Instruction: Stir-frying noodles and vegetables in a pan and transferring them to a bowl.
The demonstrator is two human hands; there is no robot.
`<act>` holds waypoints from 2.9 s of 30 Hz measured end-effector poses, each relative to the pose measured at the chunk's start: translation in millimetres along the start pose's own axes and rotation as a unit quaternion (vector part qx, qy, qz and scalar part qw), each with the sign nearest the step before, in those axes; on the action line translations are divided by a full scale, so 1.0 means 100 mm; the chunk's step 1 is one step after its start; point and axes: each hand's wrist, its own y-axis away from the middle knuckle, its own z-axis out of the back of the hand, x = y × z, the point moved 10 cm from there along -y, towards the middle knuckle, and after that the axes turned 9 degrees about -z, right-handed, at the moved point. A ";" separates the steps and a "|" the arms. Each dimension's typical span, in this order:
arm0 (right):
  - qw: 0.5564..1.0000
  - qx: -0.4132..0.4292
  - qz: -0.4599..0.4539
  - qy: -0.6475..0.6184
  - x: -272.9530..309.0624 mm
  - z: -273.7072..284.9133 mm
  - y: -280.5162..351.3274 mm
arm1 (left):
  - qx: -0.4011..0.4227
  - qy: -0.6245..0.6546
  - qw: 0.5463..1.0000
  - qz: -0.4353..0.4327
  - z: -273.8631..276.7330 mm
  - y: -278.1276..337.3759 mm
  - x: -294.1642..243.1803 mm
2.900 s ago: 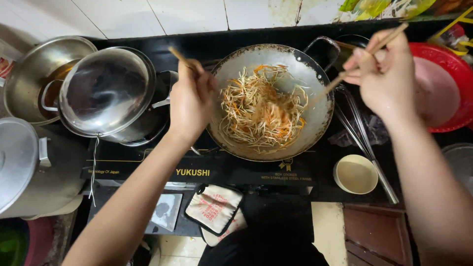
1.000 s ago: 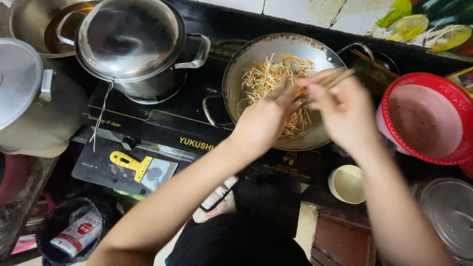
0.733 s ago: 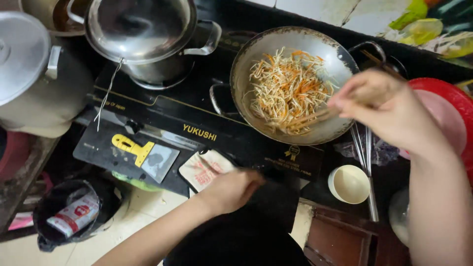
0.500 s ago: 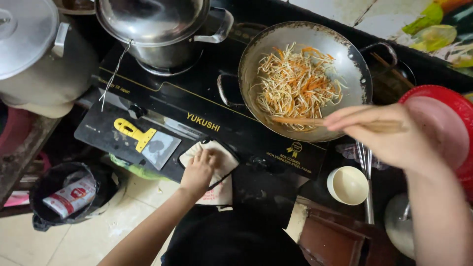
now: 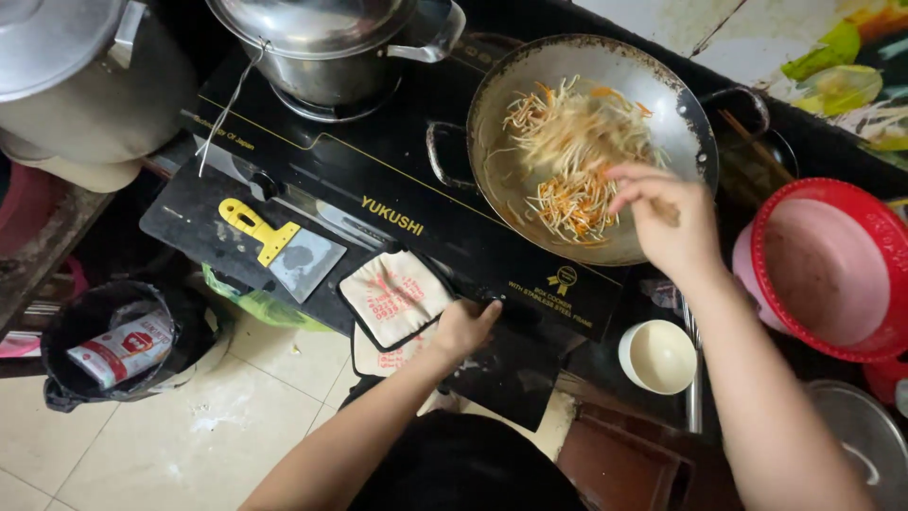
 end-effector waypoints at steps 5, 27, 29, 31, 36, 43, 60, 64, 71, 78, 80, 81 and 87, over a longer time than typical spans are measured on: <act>0.983 0.084 -0.094 -0.136 0.57 0.20 0.39 | -0.088 -0.054 0.993 -0.048 0.08 0.08 -0.15; 0.980 0.055 -0.083 -0.172 0.68 0.00 0.47 | -0.126 -0.498 0.824 -0.239 1.28 0.57 -0.31; 0.982 0.053 -0.065 -0.168 0.57 -0.13 0.34 | -0.108 -0.544 0.794 -0.249 1.26 0.44 -0.23; 0.984 0.053 -0.049 -0.162 0.51 -0.11 0.28 | -0.089 -0.588 0.762 -0.257 1.31 0.43 -0.26; 0.963 -0.072 -0.141 -0.218 0.31 0.51 0.29 | -0.104 -0.205 0.966 -0.114 2.26 0.61 -0.82; 0.977 0.028 -0.039 -0.208 0.39 -0.45 0.00 | -0.067 0.155 0.983 -0.078 2.48 -0.02 -1.44; 0.961 -0.109 -0.129 -0.217 0.01 0.13 -0.70 | 0.180 0.337 0.924 -0.017 2.22 -0.56 -2.08; 0.955 -0.105 -0.179 -0.214 -0.56 0.20 -0.63 | 0.171 0.322 0.931 -0.012 2.32 -0.51 -2.17; 0.976 -0.145 -0.125 -0.101 -0.58 0.63 -0.46 | 0.071 0.166 0.983 -0.030 2.18 -0.60 -2.14; 0.961 -0.043 -0.271 -0.027 0.15 0.68 -0.26 | 0.057 0.136 0.989 0.023 2.05 -1.01 -1.85; 0.962 -0.087 -0.257 -0.016 -0.19 0.79 -0.20 | 0.060 0.143 0.987 0.041 2.03 -1.12 -1.79; 0.961 -0.131 -0.242 -0.004 -0.33 0.90 -0.17 | 0.063 0.151 0.985 0.059 2.02 -1.18 -1.76; 0.963 -0.023 -0.194 -0.185 0.16 0.76 0.23 | 0.033 0.233 0.970 0.061 1.90 -1.12 -1.44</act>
